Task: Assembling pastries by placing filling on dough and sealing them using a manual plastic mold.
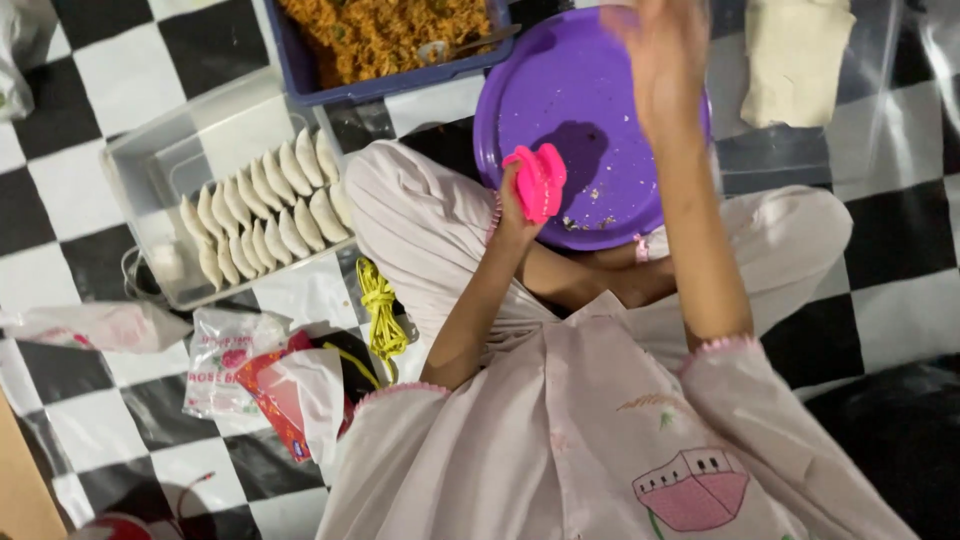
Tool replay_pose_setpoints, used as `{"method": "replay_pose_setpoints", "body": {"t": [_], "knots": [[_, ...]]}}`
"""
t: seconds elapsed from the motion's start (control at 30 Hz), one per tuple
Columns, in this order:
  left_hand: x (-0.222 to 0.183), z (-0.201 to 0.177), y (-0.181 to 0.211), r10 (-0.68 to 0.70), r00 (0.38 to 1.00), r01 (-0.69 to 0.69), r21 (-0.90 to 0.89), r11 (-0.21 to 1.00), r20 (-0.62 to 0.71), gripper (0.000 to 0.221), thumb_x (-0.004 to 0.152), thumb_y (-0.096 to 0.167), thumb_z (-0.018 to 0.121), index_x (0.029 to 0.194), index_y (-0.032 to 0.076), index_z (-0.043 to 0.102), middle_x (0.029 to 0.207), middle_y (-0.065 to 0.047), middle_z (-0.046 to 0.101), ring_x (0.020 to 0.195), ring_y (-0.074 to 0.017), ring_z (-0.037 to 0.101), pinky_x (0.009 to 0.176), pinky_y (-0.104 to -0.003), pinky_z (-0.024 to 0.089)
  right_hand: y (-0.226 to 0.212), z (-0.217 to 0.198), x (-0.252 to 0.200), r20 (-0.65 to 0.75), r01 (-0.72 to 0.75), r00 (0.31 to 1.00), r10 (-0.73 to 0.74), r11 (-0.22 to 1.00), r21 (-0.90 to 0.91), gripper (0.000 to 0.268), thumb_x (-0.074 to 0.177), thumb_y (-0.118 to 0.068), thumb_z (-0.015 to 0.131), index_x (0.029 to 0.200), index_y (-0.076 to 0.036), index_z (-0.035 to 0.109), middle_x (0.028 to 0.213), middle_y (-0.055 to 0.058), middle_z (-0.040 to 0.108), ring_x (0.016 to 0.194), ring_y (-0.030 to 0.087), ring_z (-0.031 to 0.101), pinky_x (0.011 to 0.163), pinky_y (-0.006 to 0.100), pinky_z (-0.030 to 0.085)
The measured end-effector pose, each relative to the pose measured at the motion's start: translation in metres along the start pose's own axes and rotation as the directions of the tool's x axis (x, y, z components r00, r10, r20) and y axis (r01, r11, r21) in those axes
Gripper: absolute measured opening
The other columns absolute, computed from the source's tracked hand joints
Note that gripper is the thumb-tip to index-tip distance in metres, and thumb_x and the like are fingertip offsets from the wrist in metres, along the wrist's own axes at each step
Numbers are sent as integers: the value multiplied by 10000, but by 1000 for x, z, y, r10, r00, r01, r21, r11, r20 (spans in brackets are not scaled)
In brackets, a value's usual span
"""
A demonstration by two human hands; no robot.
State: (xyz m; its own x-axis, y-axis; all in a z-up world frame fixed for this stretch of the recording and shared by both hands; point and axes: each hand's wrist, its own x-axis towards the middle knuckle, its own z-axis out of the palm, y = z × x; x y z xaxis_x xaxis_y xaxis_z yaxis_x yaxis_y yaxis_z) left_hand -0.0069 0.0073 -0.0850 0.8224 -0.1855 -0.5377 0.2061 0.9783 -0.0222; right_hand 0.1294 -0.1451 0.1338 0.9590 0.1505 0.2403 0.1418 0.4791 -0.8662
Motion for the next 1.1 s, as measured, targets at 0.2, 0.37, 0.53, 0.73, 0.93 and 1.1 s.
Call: {"method": "replay_pose_setpoints", "body": {"t": [0.2,0.37,0.53,0.73,0.93,1.1], "knots": [[4,13,0,-39,984,35,25,999,173,431,887,568,733,888,138,711,802,-92,701,797,-250,651,693,-379,537,51,11,-147,21,-336,927,373,858,-389,597,992,-321,696,1450,-63,414,1310,87,403,1251,210,423,1071,351,399],[8,-3,-6,112,994,-109,250,962,0,501,853,575,796,977,104,678,840,-107,726,739,-243,719,719,-363,612,73,18,-193,1,-493,842,540,770,-406,822,883,-142,779,1553,-61,310,1498,194,358,1419,337,359,1146,499,372],[32,-24,-8,82,996,-84,269,960,19,509,836,517,825,996,60,666,835,-170,736,685,-291,746,573,-406,630,86,7,-197,-9,-403,898,439,814,-418,707,911,-63,738,1488,-11,333,1461,193,353,1365,329,363,1133,524,369],[35,-28,-26,89,996,-87,282,955,5,554,839,466,856,1060,-1,656,902,-199,729,723,-317,737,642,-438,617,83,15,-210,-37,-298,949,312,855,-425,675,910,-76,775,1444,-18,367,1388,184,392,1293,324,393,1130,545,354],[19,-16,-28,102,994,-87,316,945,-34,596,868,481,836,1106,-20,617,940,-185,714,768,-287,729,683,-407,619,109,-5,-214,-82,-214,977,199,865,-454,579,946,-86,806,1395,-20,447,1316,163,453,1205,297,491,1068,488,442],[25,-23,-28,85,996,-68,366,928,-29,659,878,536,834,1140,-24,605,958,-188,708,794,-284,729,698,-409,623,109,-11,-217,-115,-188,982,151,849,-493,501,966,-129,826,1328,-13,500,1235,139,472,1120,266,521,1028,460,480]]}}
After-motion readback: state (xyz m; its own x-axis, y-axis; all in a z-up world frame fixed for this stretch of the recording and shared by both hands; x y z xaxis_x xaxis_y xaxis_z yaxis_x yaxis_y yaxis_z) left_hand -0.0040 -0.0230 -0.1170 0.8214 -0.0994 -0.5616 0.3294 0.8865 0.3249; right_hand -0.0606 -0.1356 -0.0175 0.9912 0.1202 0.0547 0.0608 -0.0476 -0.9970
